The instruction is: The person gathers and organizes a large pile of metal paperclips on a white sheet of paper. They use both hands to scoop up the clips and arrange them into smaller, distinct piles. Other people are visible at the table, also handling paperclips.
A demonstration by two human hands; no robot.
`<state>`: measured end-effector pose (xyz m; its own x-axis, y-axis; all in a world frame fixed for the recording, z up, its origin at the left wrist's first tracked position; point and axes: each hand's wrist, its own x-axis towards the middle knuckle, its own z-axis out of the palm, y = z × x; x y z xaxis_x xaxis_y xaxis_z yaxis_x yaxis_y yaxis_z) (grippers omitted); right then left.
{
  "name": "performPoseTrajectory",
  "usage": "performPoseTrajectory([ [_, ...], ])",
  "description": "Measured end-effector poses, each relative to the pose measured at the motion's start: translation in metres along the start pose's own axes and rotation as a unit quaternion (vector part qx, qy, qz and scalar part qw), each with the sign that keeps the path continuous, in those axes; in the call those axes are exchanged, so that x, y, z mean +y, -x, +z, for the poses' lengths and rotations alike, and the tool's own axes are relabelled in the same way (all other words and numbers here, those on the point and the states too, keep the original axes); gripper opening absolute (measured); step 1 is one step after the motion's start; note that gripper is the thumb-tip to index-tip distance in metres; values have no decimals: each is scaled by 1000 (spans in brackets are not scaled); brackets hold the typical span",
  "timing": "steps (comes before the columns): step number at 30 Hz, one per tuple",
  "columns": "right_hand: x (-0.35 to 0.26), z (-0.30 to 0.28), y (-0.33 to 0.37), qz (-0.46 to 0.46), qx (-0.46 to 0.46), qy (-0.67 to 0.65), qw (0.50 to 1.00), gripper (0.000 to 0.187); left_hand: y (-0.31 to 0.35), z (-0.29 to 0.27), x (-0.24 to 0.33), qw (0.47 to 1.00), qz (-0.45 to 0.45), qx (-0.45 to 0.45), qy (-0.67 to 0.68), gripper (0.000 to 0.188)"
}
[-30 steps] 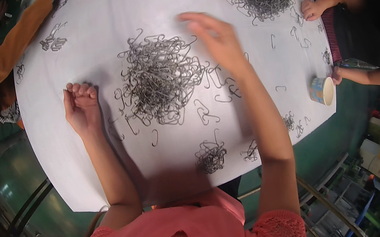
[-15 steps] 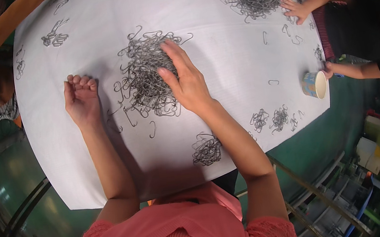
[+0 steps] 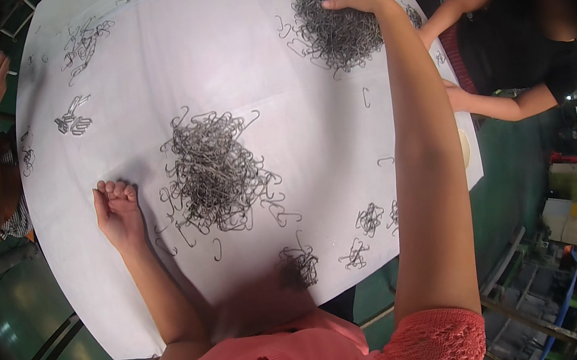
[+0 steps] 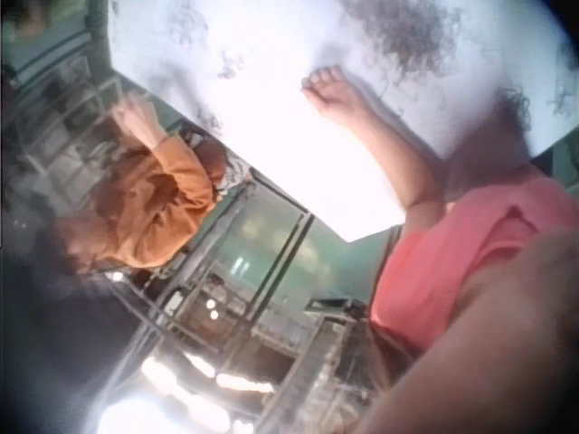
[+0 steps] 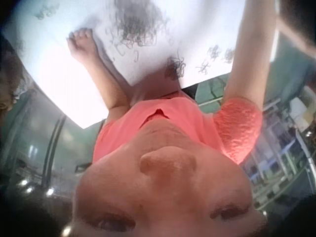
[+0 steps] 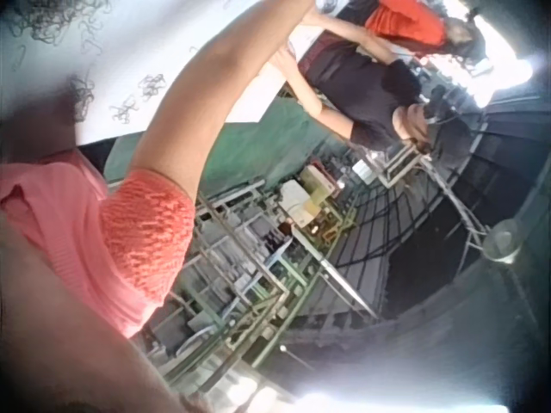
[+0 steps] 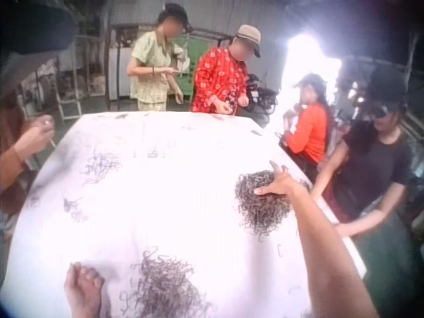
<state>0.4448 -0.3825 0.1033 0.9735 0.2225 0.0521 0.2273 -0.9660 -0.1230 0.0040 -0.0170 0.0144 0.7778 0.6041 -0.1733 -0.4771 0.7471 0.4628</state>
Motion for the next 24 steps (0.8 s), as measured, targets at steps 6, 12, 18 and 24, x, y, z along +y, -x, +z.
performPoseTrajectory([
  [6,9,-1,-11,-20,-66,-67,995,105,0,0,1,999,-1,-12,-39,18],
  [12,17,6,-2,40,-67,-79,994,113,4,1,-5,998,10,3,-58,19],
  [18,8,20,12,26,6,-114,993,99,-2,-28,-4,997,37,-25,-62,24],
  [24,30,-5,55,-45,74,-370,925,64,-16,-7,0,995,12,-52,-79,26],
])
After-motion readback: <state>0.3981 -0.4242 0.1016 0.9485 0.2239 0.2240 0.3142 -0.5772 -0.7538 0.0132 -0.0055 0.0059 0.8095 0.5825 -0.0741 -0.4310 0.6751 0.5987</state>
